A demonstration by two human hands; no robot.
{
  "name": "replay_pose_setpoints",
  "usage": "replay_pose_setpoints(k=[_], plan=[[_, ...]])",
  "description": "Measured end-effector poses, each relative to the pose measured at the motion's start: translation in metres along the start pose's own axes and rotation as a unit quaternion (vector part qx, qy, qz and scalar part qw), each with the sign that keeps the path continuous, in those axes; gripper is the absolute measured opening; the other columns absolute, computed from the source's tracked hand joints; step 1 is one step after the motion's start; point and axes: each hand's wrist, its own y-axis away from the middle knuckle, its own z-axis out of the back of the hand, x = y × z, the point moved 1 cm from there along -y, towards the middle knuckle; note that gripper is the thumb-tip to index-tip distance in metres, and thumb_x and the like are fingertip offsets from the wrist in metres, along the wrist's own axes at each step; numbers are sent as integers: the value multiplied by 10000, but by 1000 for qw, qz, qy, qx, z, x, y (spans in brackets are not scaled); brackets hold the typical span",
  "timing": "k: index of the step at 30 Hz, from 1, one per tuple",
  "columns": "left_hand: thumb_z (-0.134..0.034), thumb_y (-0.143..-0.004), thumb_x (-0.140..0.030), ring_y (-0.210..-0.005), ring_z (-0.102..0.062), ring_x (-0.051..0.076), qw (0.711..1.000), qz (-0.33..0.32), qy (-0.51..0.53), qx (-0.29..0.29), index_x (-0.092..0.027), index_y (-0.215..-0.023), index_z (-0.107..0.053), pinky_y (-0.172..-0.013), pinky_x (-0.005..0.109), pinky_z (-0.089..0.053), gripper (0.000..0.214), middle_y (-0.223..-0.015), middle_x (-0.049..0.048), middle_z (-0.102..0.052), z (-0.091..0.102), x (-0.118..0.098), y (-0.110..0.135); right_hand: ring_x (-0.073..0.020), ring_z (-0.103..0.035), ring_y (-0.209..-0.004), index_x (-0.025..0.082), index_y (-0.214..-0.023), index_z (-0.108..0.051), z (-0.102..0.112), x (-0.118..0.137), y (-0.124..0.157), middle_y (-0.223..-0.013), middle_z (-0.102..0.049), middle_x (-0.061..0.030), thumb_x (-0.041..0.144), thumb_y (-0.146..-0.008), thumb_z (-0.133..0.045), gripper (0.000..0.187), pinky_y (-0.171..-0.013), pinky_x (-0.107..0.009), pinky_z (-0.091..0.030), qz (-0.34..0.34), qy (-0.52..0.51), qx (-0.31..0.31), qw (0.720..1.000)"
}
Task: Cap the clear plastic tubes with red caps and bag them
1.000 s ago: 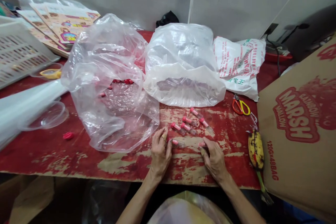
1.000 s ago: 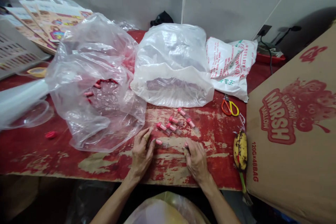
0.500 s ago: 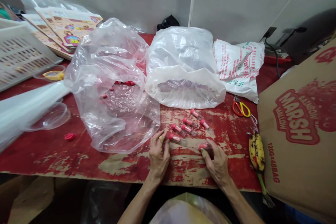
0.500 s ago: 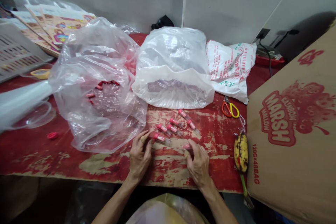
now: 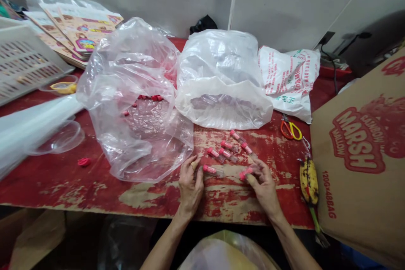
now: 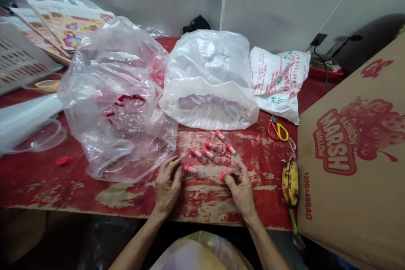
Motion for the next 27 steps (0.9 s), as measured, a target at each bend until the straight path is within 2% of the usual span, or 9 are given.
replay_pose_setpoints(k=[2, 4, 6, 9, 14, 18, 20, 23, 27], plan=[[-500, -876, -192, -1067, -562, 206, 1000, 3, 5, 3, -186, -1047, -604, -928, 396, -473, 201, -1123, 86, -601, 0, 1, 0, -128, -641, -736, 285, -1187, -498, -2, 6, 0, -865, -679, 25, 324, -742, -690, 487, -693, -257, -512, -97, -180, 0, 979], [-495, -876, -197, -1067, -564, 206, 1000, 12, 11, 8, -187, -1021, -617, -929, 394, -472, 190, -1121, 85, -603, 0, 2, 0, -114, -627, -672, 276, -1129, -532, -5, 11, 0, -830, -681, 27, 343, -700, -723, 474, -609, -228, -503, -172, -301, 4, 938], [-490, -874, -197, -1069, -566, 207, 1000, 23, 15, 14, -191, -1001, -628, -930, 396, -471, 188, -1123, 82, -604, 0, 4, 1, -106, -606, -614, 252, -1044, -578, -8, 14, 0, -783, -677, 26, 339, -655, -758, 437, -542, -210, -485, -217, -358, -3, 908], [-490, -868, -199, -1077, -566, 212, 999, 31, 17, 21, -197, -990, -638, -934, 402, -469, 192, -1128, 79, -606, -1, 7, 1, -95, -596, -604, 232, -966, -618, -12, 15, 0, -759, -670, 33, 279, -602, -794, 408, -544, -196, -485, -215, -370, -22, 903], [-492, -874, -209, -1069, -572, 210, 999, 23, 23, 20, -194, -977, -645, -935, 403, -470, 186, -1119, 81, -611, -2, 8, 1, -132, -633, -700, 231, -1005, -643, -12, 11, 2, -861, -703, -7, 263, -629, -759, 394, -615, -232, -509, -123, -257, -1, 959], [-498, -871, -205, -1063, -574, 208, 999, 25, 23, 23, -192, -966, -648, -931, 397, -472, 178, -1110, 82, -611, -2, 7, 1, -167, -639, -867, 242, -1058, -646, -6, 8, 5, -1035, -666, -41, 229, -763, -633, 296, -748, -300, -526, 15, -43, 23, 999], [-497, -870, -205, -1058, -576, 206, 999, 26, 25, 25, -195, -962, -647, -928, 395, -473, 176, -1103, 78, -613, -2, 7, 1, -183, -618, -968, 238, -1085, -639, -4, 9, 6, -1096, -633, -62, 182, -814, -547, 291, -828, -329, -514, 114, 94, 57, 987], [-498, -869, -210, -1048, -579, 207, 999, 27, 26, 27, -196, -958, -646, -927, 399, -473, 173, -1095, 77, -613, -2, 6, 0, -196, -583, -1053, 236, -1173, -579, -7, 9, 7, -1135, -617, -78, 127, -838, -477, 367, -900, -372, -494, 244, 238, 108, 934], [-506, -868, -207, -1043, -579, 204, 999, 29, 31, 26, -191, -955, -645, -920, 391, -476, 165, -1099, 81, -610, -1, 5, 0, -210, -577, -1041, 244, -1251, -501, -11, 4, 9, -1120, -619, -83, 138, -857, -516, 409, -899, -410, -502, 309, 327, 86, 889]])
